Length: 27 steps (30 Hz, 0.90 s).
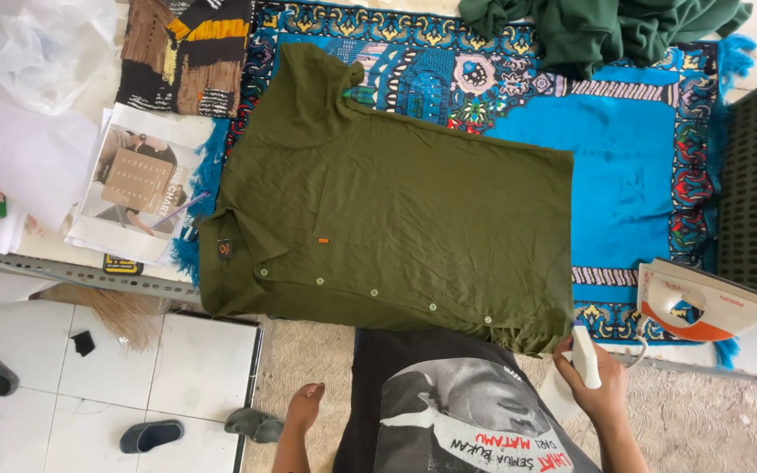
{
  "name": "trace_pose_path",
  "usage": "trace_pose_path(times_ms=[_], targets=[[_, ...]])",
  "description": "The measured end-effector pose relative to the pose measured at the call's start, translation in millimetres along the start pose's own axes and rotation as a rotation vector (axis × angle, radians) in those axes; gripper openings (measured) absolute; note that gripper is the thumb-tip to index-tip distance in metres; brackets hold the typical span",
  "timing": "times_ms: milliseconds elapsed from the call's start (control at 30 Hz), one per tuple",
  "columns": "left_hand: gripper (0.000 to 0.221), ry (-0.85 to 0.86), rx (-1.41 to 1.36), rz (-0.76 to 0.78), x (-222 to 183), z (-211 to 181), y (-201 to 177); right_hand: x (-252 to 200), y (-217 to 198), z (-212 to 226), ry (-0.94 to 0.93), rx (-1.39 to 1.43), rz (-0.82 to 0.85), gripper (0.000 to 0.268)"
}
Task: A person is smoothing out and ironing a green long-sleeved shirt on a patterned surface.
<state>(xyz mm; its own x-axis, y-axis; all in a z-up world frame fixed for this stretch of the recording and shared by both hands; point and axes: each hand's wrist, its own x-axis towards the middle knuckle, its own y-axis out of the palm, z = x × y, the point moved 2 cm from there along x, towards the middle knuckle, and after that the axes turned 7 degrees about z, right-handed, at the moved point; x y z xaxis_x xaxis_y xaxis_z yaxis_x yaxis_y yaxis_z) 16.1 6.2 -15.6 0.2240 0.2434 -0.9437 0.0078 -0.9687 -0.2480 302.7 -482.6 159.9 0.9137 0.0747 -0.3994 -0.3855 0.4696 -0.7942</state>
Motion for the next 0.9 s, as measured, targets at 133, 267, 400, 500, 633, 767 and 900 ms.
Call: trace_pose_path(times_ms=[133, 267, 400, 500, 633, 767, 900], targets=[[0.055, -0.002, -0.006, -0.017, 8, 0, -4, -20, -7, 3, 0.146, 0.199, 0.164, 0.023], [0.055, -0.016, 0.038, 0.007, 3, -1, -5, -29, 2, -11, 0.173, 0.033, 0.205, 0.015], [0.056, -0.026, 0.052, 0.003, 8, -6, -8, -25, -12, 13, 0.074, 0.179, -0.005, 0.021], [0.056, -0.012, 0.052, 0.003, 9, -11, -8, -14, -14, 12, 0.008, 0.093, -0.128, 0.016], [0.056, 0.007, 0.038, -0.015, 17, -12, -9, -6, -29, 37, 0.040, 0.122, -0.141, 0.018], [0.054, 0.014, 0.037, -0.023, 21, -7, -5, 1, -23, 38, -0.042, 0.118, -0.163, 0.021], [0.053, -0.003, 0.025, -0.024, 18, -8, -1, 0, -25, 60, -0.055, 0.239, -0.116, 0.026]])
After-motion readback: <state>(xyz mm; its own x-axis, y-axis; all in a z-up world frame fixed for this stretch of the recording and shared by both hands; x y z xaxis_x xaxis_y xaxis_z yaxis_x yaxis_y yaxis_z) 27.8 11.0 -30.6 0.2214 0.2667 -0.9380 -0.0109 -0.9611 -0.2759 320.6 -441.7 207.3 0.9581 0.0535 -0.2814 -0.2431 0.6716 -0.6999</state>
